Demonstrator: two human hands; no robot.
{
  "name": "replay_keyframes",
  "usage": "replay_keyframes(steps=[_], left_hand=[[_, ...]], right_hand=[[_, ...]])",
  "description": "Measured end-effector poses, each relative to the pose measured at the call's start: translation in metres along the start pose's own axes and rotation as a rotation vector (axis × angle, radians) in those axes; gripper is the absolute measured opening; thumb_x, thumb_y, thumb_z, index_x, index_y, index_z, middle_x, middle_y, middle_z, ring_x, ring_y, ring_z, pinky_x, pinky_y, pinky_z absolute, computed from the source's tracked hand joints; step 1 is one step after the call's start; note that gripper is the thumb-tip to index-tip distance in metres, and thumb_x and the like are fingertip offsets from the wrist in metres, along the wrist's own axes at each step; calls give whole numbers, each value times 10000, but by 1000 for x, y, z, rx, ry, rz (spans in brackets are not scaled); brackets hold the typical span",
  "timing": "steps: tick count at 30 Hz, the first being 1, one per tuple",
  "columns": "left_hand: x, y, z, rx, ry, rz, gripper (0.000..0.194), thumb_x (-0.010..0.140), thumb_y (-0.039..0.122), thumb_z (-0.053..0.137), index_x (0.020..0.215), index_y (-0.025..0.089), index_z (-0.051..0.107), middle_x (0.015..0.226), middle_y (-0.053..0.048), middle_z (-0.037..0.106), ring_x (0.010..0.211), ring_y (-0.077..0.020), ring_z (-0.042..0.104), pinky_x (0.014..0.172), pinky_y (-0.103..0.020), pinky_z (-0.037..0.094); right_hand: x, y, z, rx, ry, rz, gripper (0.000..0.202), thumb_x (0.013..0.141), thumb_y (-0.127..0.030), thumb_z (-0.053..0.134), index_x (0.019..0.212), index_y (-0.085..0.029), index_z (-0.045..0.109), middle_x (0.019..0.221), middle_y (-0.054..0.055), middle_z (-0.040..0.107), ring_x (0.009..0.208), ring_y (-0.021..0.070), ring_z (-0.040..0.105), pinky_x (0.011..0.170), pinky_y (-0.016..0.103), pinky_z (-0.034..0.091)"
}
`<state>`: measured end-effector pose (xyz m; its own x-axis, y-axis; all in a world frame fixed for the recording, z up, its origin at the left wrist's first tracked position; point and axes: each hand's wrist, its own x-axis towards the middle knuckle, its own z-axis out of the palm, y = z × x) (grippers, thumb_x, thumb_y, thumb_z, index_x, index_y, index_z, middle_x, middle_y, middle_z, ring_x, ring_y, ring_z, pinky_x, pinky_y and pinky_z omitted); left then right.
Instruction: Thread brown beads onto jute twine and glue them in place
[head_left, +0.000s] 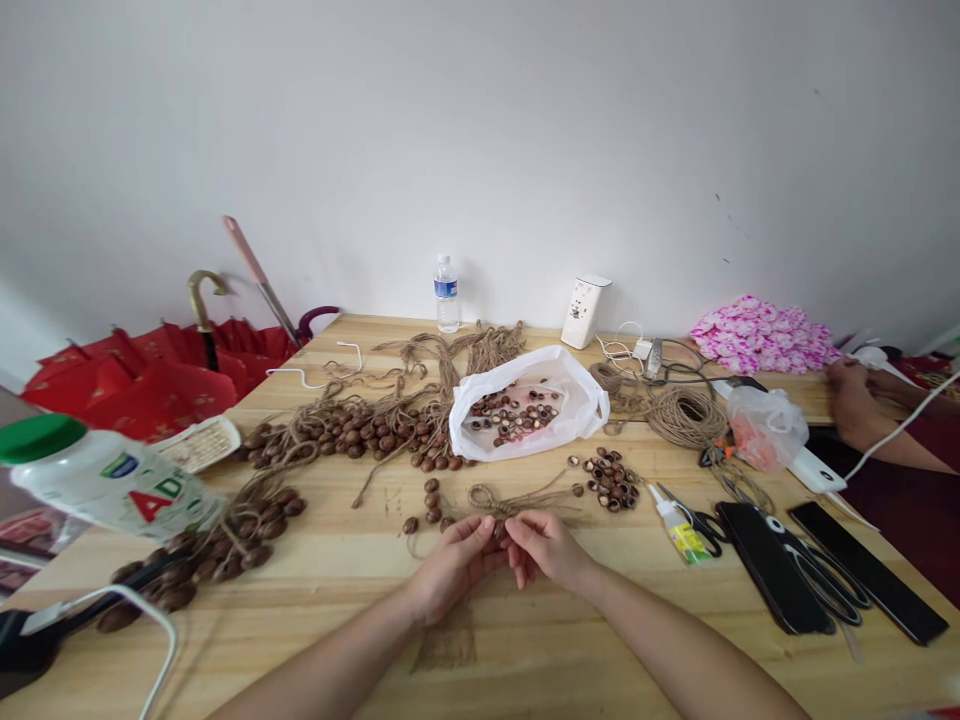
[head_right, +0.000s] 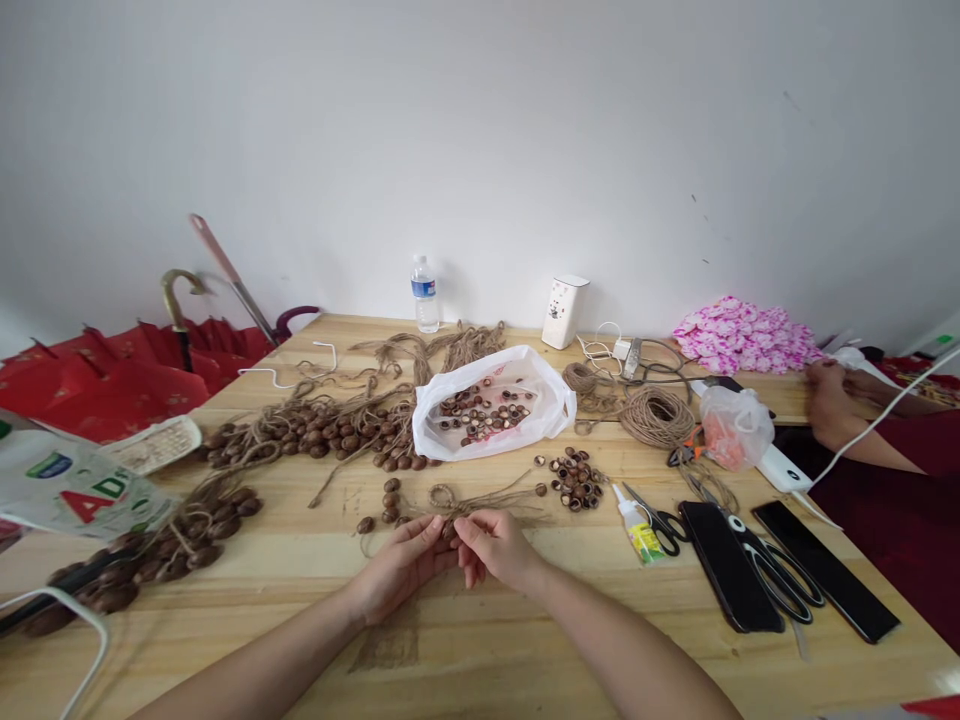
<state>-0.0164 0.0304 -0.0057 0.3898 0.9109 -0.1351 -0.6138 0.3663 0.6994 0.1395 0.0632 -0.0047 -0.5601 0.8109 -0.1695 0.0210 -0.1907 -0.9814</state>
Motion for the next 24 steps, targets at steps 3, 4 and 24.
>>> replay_keyframes(steps=[3, 4, 24], left_hand=[[0, 0, 0, 7, -1, 2, 228, 830, 323, 559, 756, 119, 631, 738, -61, 635, 785, -197, 609, 826, -386, 435], [0, 0, 0, 12, -3, 1, 230, 830, 325, 558, 757, 119, 629, 732, -60, 634, 788, -199, 608, 824, -385, 436], [-1, 0, 0, 48, 22, -21, 236, 789, 364, 607, 746, 133, 604, 726, -55, 645, 783, -202, 614, 840, -399, 428]], right_hand=[[0, 0, 0, -4, -1, 1, 457, 778, -568, 540, 620, -140, 521, 466, -43, 534, 303, 73, 499, 292, 155, 337], [0, 0, 0, -6, -2, -1, 459, 777, -567, 543, 613, -139, 520, 469, -41, 534, 305, 72, 501, 295, 155, 338], [-1, 0, 1, -64, 2, -11, 430, 775, -525, 567, 577, -149, 502, 474, -45, 531, 321, 67, 500, 314, 154, 345]])
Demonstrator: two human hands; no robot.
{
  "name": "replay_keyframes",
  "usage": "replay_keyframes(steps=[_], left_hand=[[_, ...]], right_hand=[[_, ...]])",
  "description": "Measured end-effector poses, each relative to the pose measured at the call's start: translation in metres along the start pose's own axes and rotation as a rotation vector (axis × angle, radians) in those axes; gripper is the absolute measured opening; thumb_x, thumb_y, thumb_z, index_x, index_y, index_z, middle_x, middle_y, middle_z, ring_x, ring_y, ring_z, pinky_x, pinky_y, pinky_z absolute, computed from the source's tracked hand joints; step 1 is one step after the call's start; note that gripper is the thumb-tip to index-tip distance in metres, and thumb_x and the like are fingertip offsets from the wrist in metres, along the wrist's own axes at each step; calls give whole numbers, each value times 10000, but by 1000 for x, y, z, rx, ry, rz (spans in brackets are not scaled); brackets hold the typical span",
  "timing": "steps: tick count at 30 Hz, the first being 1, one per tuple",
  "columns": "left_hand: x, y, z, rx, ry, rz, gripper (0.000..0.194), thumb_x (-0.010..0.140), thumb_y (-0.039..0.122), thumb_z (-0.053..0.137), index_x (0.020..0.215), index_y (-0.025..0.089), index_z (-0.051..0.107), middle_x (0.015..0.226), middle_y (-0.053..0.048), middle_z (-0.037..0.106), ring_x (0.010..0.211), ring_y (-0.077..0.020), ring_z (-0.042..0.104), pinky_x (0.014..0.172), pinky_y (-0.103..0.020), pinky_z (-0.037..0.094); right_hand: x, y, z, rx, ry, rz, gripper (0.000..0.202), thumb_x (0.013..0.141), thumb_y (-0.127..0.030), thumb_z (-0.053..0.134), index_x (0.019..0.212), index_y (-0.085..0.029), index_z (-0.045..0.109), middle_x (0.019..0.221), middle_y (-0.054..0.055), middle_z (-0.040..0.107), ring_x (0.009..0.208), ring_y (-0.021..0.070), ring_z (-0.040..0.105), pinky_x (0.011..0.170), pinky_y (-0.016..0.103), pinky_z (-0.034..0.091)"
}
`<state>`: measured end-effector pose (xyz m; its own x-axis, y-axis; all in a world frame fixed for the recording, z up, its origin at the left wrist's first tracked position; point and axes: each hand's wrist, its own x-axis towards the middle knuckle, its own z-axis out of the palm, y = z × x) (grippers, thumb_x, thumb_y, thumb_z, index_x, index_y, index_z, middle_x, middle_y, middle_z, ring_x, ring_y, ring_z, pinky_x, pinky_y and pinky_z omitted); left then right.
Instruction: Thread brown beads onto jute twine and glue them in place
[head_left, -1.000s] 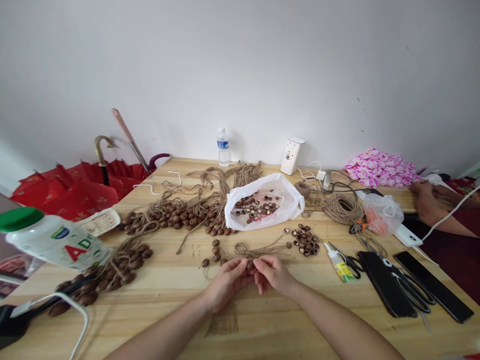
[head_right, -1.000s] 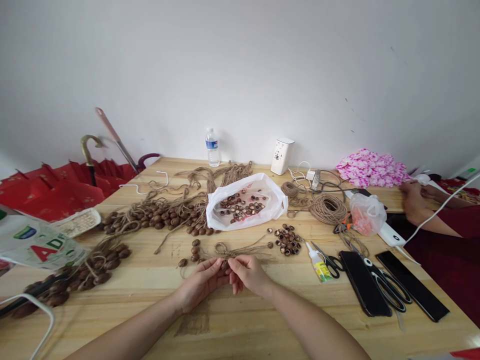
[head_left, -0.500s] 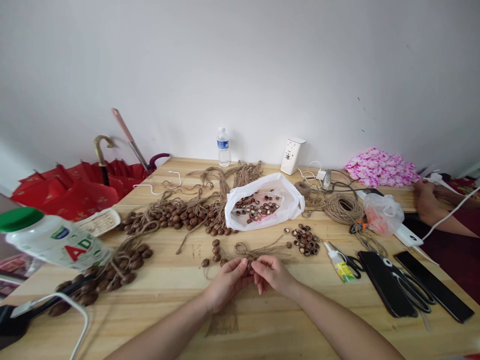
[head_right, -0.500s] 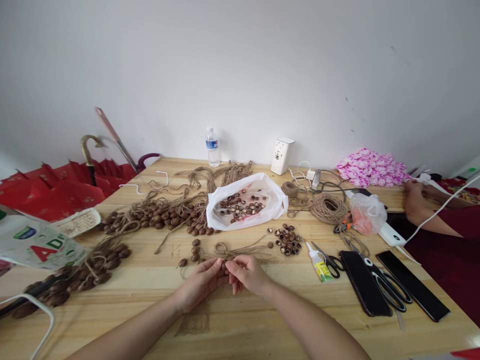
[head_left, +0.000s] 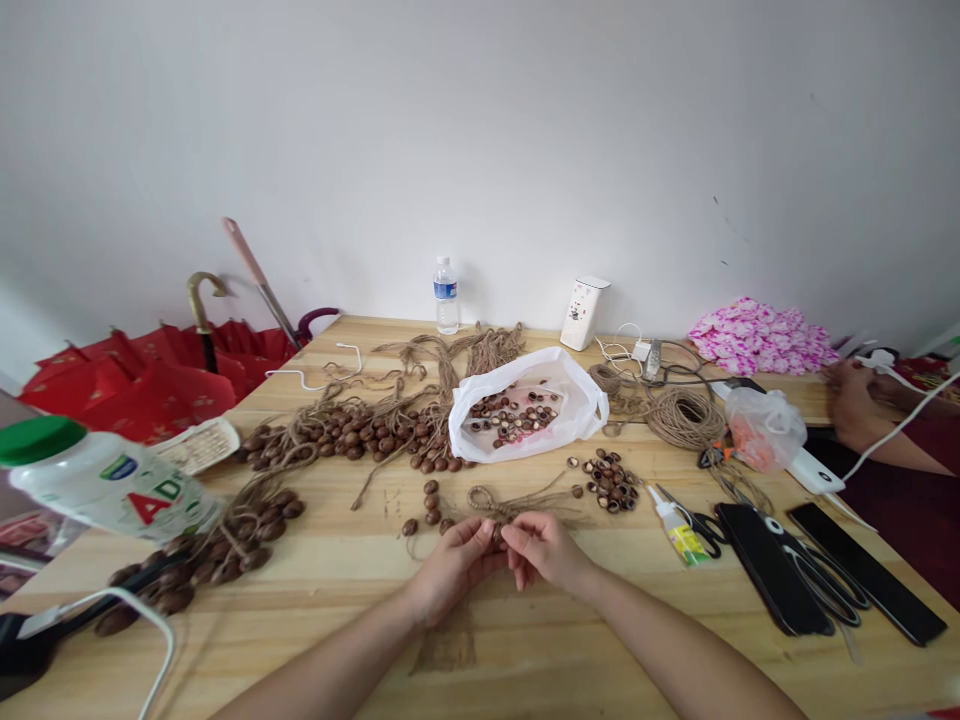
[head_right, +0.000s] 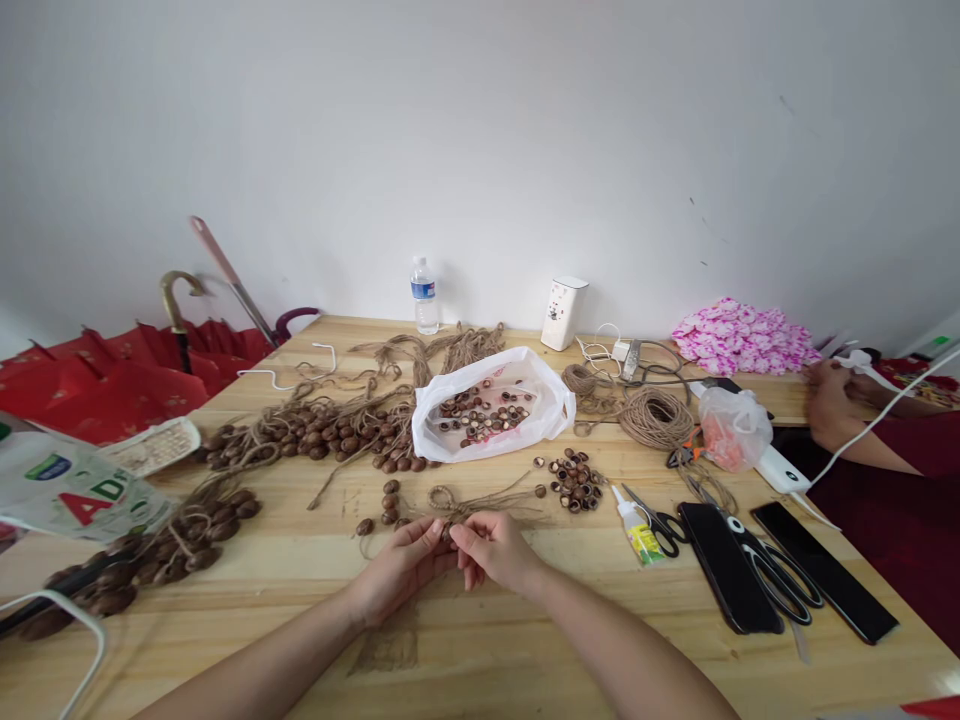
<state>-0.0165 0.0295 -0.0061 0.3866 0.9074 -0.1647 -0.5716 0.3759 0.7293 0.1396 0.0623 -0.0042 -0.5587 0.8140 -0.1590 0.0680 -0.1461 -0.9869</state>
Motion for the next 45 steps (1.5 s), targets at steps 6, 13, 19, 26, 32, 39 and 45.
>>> replay_keyframes(steps=[6, 13, 19, 26, 32, 39, 45], left_hand=[[0, 0, 1, 24, -20, 6, 249, 789, 379, 601, 749, 134, 593, 719, -64, 651, 791, -215, 617, 821, -405, 441], [-4, -4, 0, 219, 175, 70, 247, 743, 391, 640, 740, 150, 587, 738, -26, 647, 737, -185, 610, 736, -330, 470], [-12, -7, 3, 632, 405, 190, 248, 644, 372, 713, 704, 158, 603, 641, -25, 642, 598, -171, 581, 531, -251, 426], [-13, -19, 2, 887, 325, 299, 101, 663, 250, 663, 667, 189, 583, 579, -2, 585, 530, -145, 497, 498, -245, 360], [-18, -28, 1, 1037, 210, 315, 131, 711, 207, 593, 799, 224, 498, 640, -6, 595, 550, -155, 496, 534, -262, 349], [-16, -22, 2, 866, 228, 272, 203, 714, 220, 591, 850, 223, 440, 650, 21, 523, 574, -150, 487, 538, -259, 363], [-15, -25, -1, 922, 245, 289, 249, 718, 174, 556, 912, 222, 409, 630, 48, 470, 571, -141, 455, 534, -253, 355]], right_hand=[[0, 2, -1, 1, 3, 3, 420, 782, -513, 564, 586, -145, 508, 496, -38, 540, 325, 68, 503, 317, 158, 345], [0, 5, -4, -4, -16, -3, 352, 764, -459, 587, 615, -146, 526, 480, -39, 543, 343, 82, 515, 323, 164, 342], [0, 7, -7, 32, -2, 19, 252, 731, -379, 592, 646, -143, 567, 450, -50, 535, 322, 88, 508, 292, 156, 319], [-3, 1, -12, 117, 50, 5, 338, 759, -437, 528, 602, -141, 568, 412, -53, 497, 271, 61, 425, 276, 153, 257], [0, 7, -18, 213, 63, 9, 360, 757, -459, 542, 596, -138, 562, 409, -52, 493, 259, 57, 397, 267, 159, 235], [7, 12, -18, 351, 83, 6, 335, 753, -456, 558, 679, -131, 584, 459, -49, 515, 281, 61, 429, 288, 165, 264], [10, 12, -17, 410, 88, 5, 330, 752, -453, 572, 696, -127, 583, 467, -51, 514, 281, 59, 444, 274, 156, 257]])
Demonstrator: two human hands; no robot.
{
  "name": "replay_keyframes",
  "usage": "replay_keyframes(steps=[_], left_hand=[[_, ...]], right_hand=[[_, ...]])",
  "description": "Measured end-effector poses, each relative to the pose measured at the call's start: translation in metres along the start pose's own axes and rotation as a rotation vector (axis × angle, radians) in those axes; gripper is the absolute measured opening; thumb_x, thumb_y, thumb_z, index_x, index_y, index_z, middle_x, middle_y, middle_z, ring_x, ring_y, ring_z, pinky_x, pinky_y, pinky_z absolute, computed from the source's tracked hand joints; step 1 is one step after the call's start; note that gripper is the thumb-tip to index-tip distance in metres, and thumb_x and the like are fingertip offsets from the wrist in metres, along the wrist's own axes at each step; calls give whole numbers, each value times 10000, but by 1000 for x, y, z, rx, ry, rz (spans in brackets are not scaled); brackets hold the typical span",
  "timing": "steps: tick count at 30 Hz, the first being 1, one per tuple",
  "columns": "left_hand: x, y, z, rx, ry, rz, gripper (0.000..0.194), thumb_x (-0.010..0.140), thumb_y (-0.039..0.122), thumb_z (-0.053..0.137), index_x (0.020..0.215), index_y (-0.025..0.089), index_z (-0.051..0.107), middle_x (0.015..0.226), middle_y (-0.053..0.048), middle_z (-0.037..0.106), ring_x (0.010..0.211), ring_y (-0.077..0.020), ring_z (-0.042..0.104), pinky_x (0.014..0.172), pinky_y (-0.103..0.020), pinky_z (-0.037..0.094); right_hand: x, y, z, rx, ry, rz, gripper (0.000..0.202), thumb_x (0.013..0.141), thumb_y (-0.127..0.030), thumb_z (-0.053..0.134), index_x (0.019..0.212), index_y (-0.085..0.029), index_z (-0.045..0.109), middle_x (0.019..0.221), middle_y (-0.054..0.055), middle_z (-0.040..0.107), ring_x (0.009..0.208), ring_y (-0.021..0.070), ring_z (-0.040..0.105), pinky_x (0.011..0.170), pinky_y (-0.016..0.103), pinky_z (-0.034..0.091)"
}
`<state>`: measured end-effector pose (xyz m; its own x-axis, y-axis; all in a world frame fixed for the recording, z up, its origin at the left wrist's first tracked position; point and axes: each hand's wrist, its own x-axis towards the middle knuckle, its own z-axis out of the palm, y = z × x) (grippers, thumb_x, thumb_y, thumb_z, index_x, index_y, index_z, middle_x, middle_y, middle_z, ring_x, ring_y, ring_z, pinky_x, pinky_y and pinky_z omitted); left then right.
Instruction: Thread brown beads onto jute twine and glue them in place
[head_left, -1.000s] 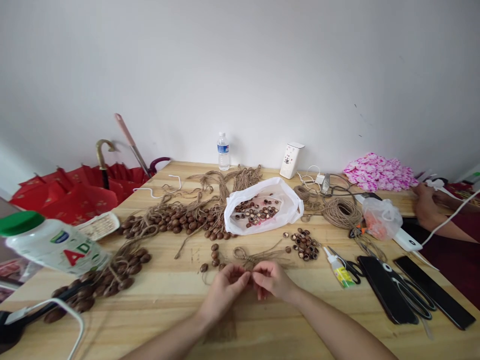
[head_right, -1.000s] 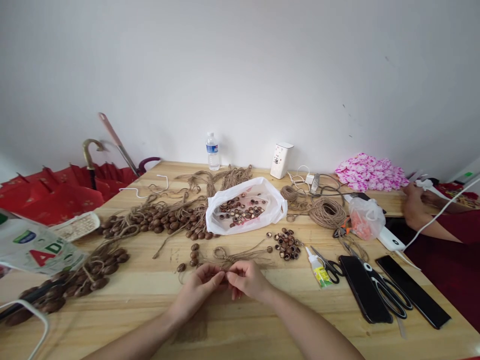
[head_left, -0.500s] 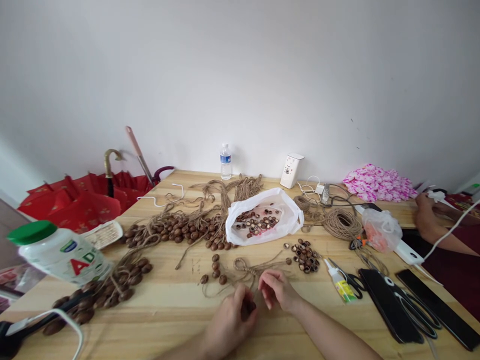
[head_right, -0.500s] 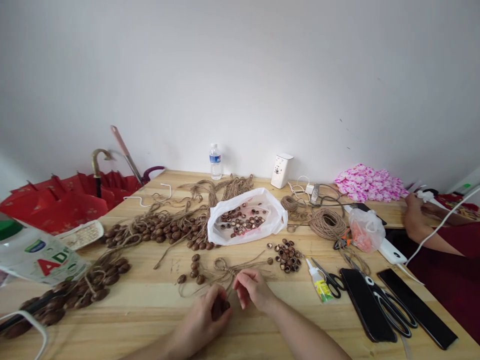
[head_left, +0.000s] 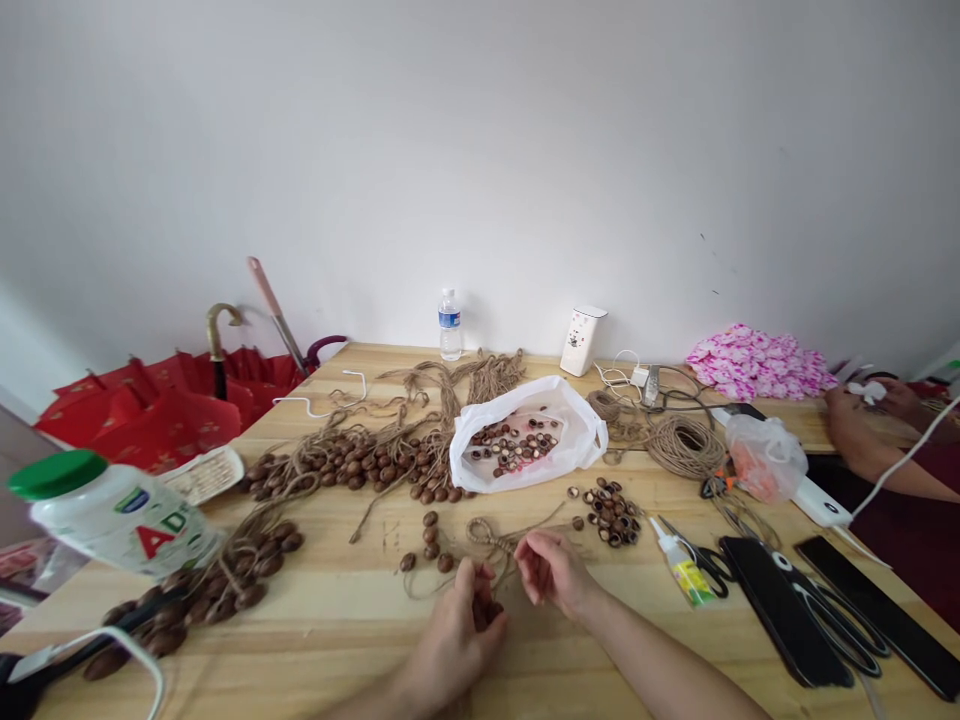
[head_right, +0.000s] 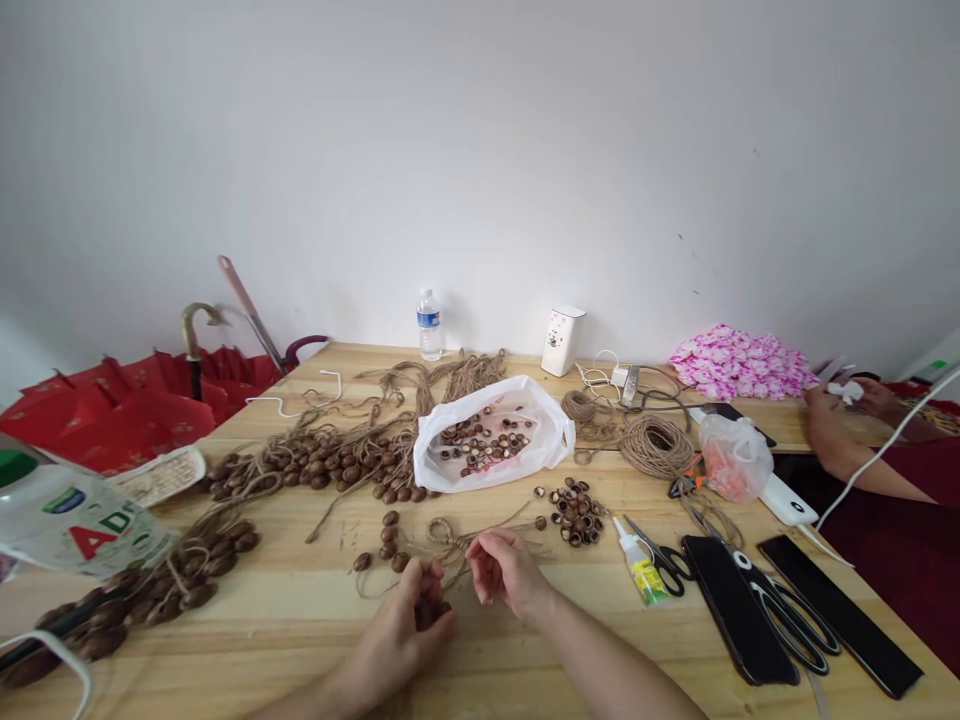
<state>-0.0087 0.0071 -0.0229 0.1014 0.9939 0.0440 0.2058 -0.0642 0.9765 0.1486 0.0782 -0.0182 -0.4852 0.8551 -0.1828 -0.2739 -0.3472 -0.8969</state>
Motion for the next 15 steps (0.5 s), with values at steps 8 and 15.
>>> replay_keyframes(steps=[8, 15], left_hand=[[-4, 4, -3, 188, -96, 87, 241, 701, 148, 553, 909, 227, 460, 650, 19, 546, 567, -152, 480, 539, -265, 332], [-4, 7, -4, 277, -100, 113, 286, 665, 119, 545, 912, 234, 458, 647, 24, 548, 576, -158, 492, 541, -264, 334]], right_hand=[[3, -1, 3, 17, 48, -9, 305, 743, -420, 615, 861, -139, 593, 575, -36, 555, 342, 57, 458, 287, 145, 265], [-8, -16, 10, -424, -21, -368, 177, 855, -318, 520, 943, -181, 588, 811, 36, 626, 645, 135, 606, 585, 255, 506]])
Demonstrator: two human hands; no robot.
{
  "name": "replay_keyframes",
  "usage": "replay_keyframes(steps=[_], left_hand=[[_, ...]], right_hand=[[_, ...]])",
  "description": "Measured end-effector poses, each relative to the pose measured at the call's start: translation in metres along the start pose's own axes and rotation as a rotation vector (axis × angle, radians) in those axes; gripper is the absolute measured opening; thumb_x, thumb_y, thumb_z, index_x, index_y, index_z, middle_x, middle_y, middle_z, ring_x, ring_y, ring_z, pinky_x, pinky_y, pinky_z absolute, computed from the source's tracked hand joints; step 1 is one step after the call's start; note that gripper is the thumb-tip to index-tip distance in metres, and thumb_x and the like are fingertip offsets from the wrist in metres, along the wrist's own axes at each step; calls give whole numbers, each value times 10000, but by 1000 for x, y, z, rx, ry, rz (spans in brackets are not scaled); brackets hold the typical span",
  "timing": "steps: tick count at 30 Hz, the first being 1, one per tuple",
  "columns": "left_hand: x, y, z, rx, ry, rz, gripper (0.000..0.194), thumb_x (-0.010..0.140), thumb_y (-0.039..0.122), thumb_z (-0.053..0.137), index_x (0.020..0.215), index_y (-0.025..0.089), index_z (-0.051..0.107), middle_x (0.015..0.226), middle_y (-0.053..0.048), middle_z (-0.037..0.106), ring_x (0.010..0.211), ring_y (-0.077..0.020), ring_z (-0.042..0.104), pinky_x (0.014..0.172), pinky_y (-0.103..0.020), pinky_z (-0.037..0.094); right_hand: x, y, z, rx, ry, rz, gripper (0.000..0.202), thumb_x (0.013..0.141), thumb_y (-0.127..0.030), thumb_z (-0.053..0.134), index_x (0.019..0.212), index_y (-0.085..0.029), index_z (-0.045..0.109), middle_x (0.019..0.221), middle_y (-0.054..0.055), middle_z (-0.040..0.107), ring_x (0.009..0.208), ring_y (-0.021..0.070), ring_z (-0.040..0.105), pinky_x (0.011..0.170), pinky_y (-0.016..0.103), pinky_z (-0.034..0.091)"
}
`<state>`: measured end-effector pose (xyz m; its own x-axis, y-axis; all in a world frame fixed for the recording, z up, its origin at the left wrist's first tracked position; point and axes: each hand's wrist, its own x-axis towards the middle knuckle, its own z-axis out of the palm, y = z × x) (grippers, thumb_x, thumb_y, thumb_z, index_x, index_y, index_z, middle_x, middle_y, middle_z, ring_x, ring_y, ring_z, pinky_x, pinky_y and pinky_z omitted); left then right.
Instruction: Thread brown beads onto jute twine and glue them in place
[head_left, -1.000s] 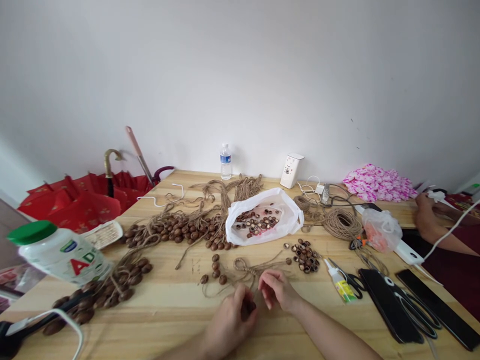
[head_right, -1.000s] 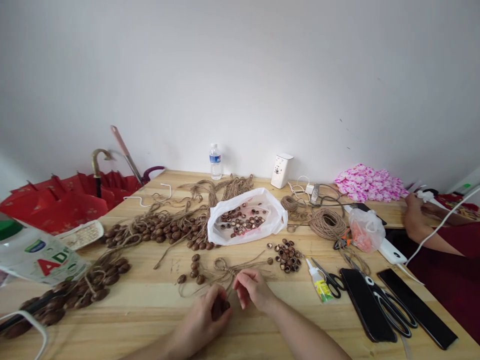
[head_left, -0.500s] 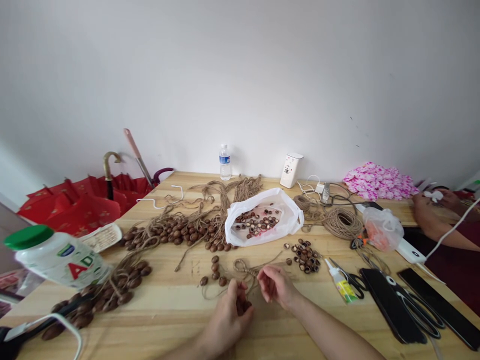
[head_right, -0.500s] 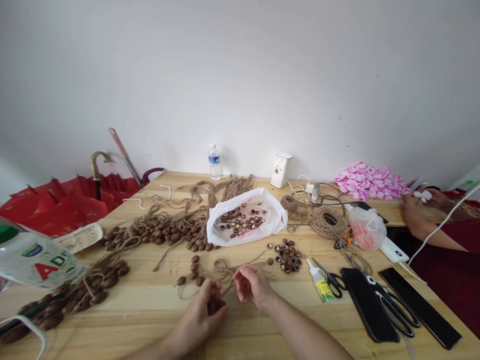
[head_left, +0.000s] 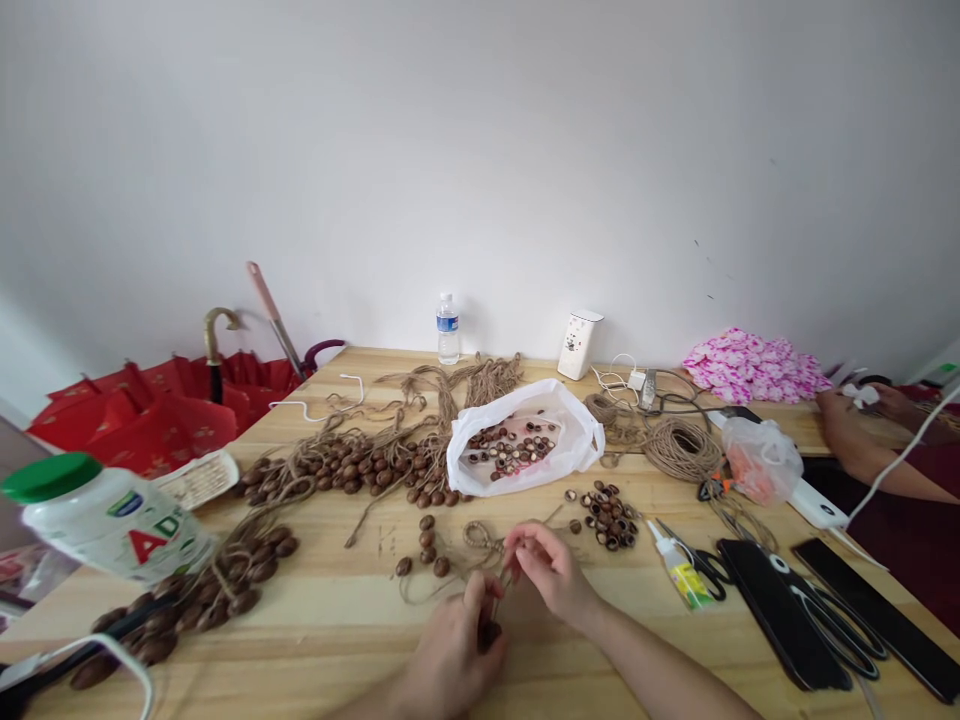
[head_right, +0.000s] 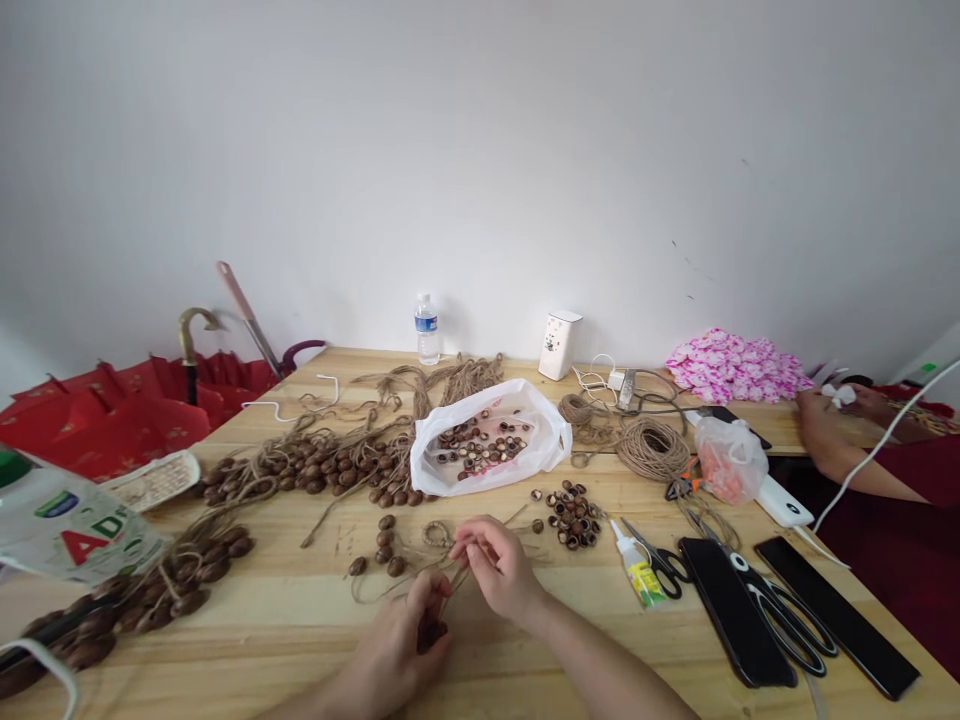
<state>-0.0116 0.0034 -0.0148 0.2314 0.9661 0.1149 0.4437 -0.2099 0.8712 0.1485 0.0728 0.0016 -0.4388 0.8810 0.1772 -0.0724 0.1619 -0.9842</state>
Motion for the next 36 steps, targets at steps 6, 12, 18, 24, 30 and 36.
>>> replay_keyframes(steps=[6, 12, 18, 24, 30, 36], left_hand=[[8, -3, -10, 237, -22, -39, 385, 679, 111, 500, 1040, 218, 424, 710, 16, 587, 659, -168, 560, 606, -259, 383], [19, -6, -27, 423, -4, -143, 420, 739, 117, 477, 1143, 186, 384, 846, -45, 644, 804, -192, 625, 686, -265, 437], [20, 2, -35, 738, -13, -198, 143, 806, 166, 462, 887, 172, 578, 1000, -105, 614, 892, -230, 617, 750, -321, 445], [23, -1, -39, 929, -85, -211, 194, 835, 119, 412, 881, 150, 598, 986, -122, 582, 819, -222, 628, 706, -338, 447], [26, 0, -40, 910, -110, -210, 173, 833, 209, 465, 943, 156, 589, 1005, -114, 587, 865, -242, 620, 737, -355, 450], [26, 9, -48, 799, -123, -307, 221, 798, 261, 525, 999, 190, 582, 1039, -97, 589, 954, -230, 604, 788, -320, 431]], right_hand=[[29, -9, -3, -712, -334, -311, 426, 824, -35, 386, 1188, -175, 556, 1174, 98, 608, 1101, 196, 536, 950, 355, 417], [57, 1, -13, -1101, -267, -334, 469, 765, 7, 433, 1195, -137, 553, 1117, 121, 630, 1087, 229, 501, 930, 383, 411], [53, 9, -21, -1108, -204, -325, 458, 766, 1, 454, 1193, -138, 541, 1150, 112, 606, 1090, 218, 492, 949, 380, 396], [50, 18, -25, -1057, -155, -325, 436, 779, -45, 495, 1198, -158, 527, 1158, 101, 599, 1090, 217, 498, 956, 389, 399], [47, 23, -25, -1047, -135, -330, 425, 785, -49, 487, 1194, -152, 533, 1177, 103, 590, 1099, 224, 490, 972, 401, 391], [46, 23, -25, -1035, -123, -329, 433, 784, -45, 480, 1200, -153, 527, 1178, 101, 589, 1111, 221, 484, 973, 397, 394]])
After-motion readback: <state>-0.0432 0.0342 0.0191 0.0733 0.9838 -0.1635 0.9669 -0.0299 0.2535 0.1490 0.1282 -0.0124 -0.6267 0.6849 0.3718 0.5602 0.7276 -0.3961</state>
